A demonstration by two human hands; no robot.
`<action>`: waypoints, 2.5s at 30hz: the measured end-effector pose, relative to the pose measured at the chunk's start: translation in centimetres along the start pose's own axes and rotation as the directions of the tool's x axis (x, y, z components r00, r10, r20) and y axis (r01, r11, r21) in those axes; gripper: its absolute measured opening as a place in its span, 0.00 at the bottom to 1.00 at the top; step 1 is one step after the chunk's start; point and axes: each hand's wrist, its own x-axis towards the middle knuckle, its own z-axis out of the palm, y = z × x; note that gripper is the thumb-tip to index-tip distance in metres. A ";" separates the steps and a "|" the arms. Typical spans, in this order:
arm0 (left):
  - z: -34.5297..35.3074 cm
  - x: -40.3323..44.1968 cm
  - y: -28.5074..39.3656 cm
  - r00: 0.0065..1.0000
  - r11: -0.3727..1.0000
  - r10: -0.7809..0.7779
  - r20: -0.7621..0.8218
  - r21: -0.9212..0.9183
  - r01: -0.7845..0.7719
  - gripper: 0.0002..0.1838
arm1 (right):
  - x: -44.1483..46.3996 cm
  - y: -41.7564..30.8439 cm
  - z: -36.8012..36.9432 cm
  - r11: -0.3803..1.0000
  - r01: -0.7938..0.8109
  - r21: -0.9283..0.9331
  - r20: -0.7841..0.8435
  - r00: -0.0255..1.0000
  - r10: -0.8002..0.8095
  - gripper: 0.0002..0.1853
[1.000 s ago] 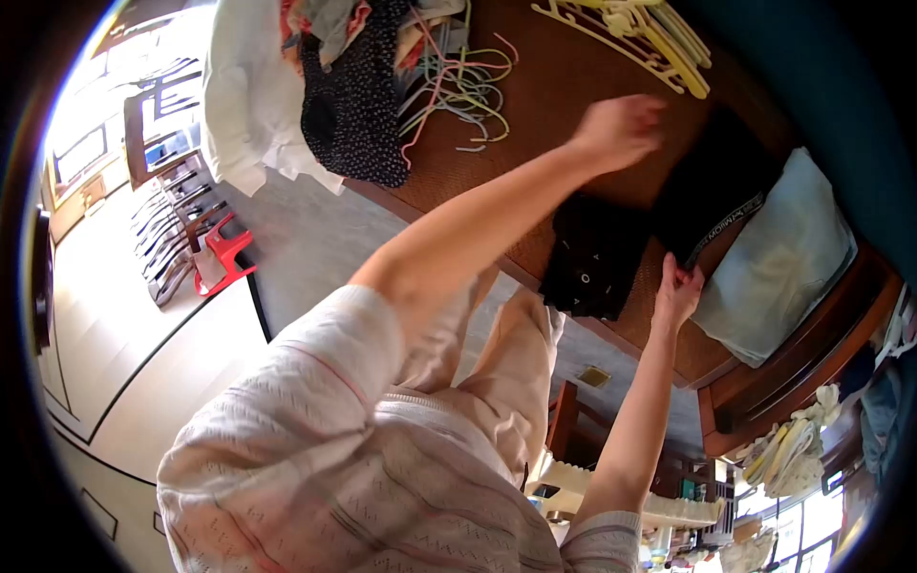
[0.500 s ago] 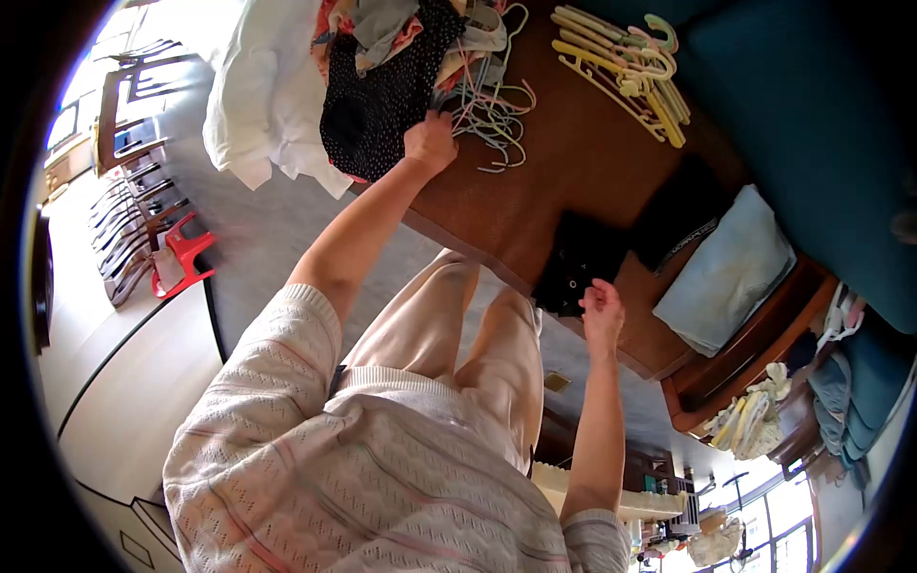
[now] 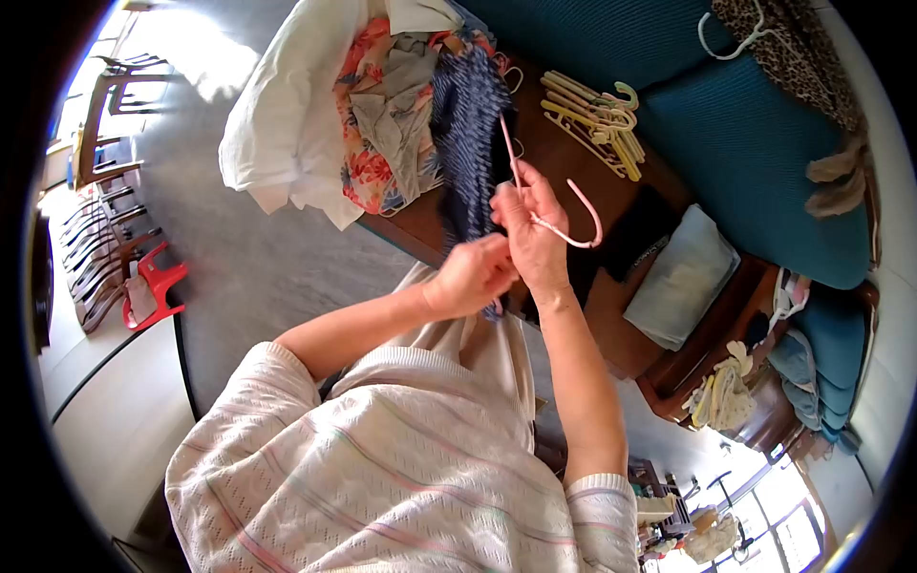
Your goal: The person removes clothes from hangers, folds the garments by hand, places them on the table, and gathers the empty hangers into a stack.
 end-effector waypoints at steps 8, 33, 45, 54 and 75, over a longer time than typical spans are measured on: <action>-4.5 4.9 3.5 0.925 0.898 0.268 -0.270 0.417 -0.139 0.21 | -5.6 -4.4 -2.4 0.958 -0.145 -0.248 -0.164 0.981 0.106 0.13; 5.5 -1.6 9.8 0.881 0.866 -0.400 0.253 0.420 0.272 0.12 | -37.0 -1.9 -33.2 0.441 0.721 0.535 -0.818 0.573 0.055 0.14; 16.6 -4.6 20.6 0.921 0.841 0.030 0.388 0.489 -0.233 0.10 | -53.7 4.8 -59.0 0.989 -0.074 0.125 -0.987 0.096 0.132 0.11; 13.6 -4.9 23.8 0.983 0.838 -0.033 0.182 0.540 -0.072 0.11 | -39.8 6.7 -63.1 0.865 -0.264 -0.426 -0.651 0.753 -0.090 0.27; 0.1 -7.0 14.7 0.860 0.757 0.000 0.510 0.562 -0.334 0.27 | -25.7 -5.2 -28.3 0.690 0.172 -0.703 0.299 0.952 0.068 0.25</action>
